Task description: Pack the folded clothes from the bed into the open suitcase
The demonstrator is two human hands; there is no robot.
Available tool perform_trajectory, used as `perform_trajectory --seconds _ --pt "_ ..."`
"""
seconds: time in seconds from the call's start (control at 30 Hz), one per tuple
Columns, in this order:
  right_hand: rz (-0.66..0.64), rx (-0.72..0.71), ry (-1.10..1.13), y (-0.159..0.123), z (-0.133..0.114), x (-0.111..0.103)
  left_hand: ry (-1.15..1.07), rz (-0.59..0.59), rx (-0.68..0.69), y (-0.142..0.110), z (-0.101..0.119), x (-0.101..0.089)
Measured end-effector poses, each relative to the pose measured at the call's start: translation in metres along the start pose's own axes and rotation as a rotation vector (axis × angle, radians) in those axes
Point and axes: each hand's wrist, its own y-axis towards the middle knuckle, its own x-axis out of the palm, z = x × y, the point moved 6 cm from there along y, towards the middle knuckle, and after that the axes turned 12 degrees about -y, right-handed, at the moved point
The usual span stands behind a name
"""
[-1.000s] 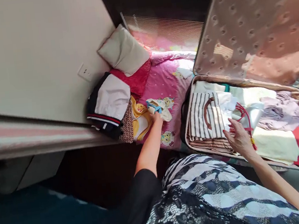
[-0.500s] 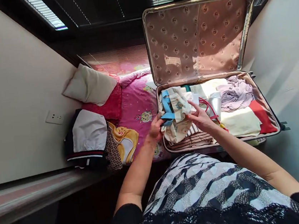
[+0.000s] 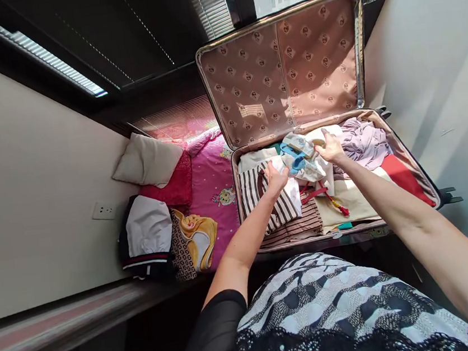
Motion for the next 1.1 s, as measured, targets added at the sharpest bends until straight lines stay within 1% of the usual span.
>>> perform_trajectory --seconds 0.07,0.17,0.27,0.33,0.37,0.43,0.47,0.57,0.63,0.77,0.83,0.9,1.0,1.07,1.1 --pt "-0.011 0.02 -0.062 -0.005 0.006 0.008 0.331 -0.033 0.12 -0.003 0.006 0.001" --pt "0.024 -0.061 -0.111 -0.018 -0.006 0.024 0.673 -0.149 0.304 -0.001 0.021 0.013" --pt "-0.013 -0.16 -0.209 -0.022 -0.022 0.049 0.853 -0.302 0.455 0.016 0.032 0.038" --pt "-0.059 -0.187 -0.252 -0.017 -0.025 0.068 0.905 -0.413 0.534 0.032 0.032 0.057" --pt "-0.078 -0.198 -0.267 -0.013 -0.025 0.076 0.923 -0.461 0.545 0.04 0.029 0.066" --pt "-0.114 -0.224 -0.29 -0.004 -0.023 0.09 0.954 -0.521 0.501 0.055 0.016 0.078" --pt "-0.134 -0.237 -0.303 0.001 -0.023 0.095 0.965 -0.53 0.459 0.06 0.008 0.082" --pt "-0.204 -0.27 -0.333 0.012 -0.027 0.103 0.967 -0.495 0.355 0.064 -0.012 0.083" --pt "-0.244 -0.302 -0.311 0.017 -0.032 0.104 0.942 -0.484 0.356 0.057 -0.019 0.08" --pt "-0.28 -0.406 -0.171 0.024 -0.043 0.107 0.859 -0.496 0.438 0.043 -0.027 0.074" --pt "-0.26 -0.416 -0.121 0.029 -0.044 0.112 0.819 -0.503 0.437 0.045 -0.033 0.076" --pt "-0.23 -0.393 -0.108 0.036 -0.043 0.118 0.798 -0.504 0.398 0.052 -0.04 0.082" --pt "-0.241 -0.39 -0.14 0.043 -0.044 0.121 0.835 -0.504 0.338 0.06 -0.04 0.093" --pt "-0.278 -0.41 -0.191 0.042 -0.045 0.117 0.88 -0.516 0.311 0.056 -0.031 0.096" --pt "-0.297 -0.418 -0.224 0.04 -0.044 0.113 0.89 -0.525 0.301 0.051 -0.025 0.095"
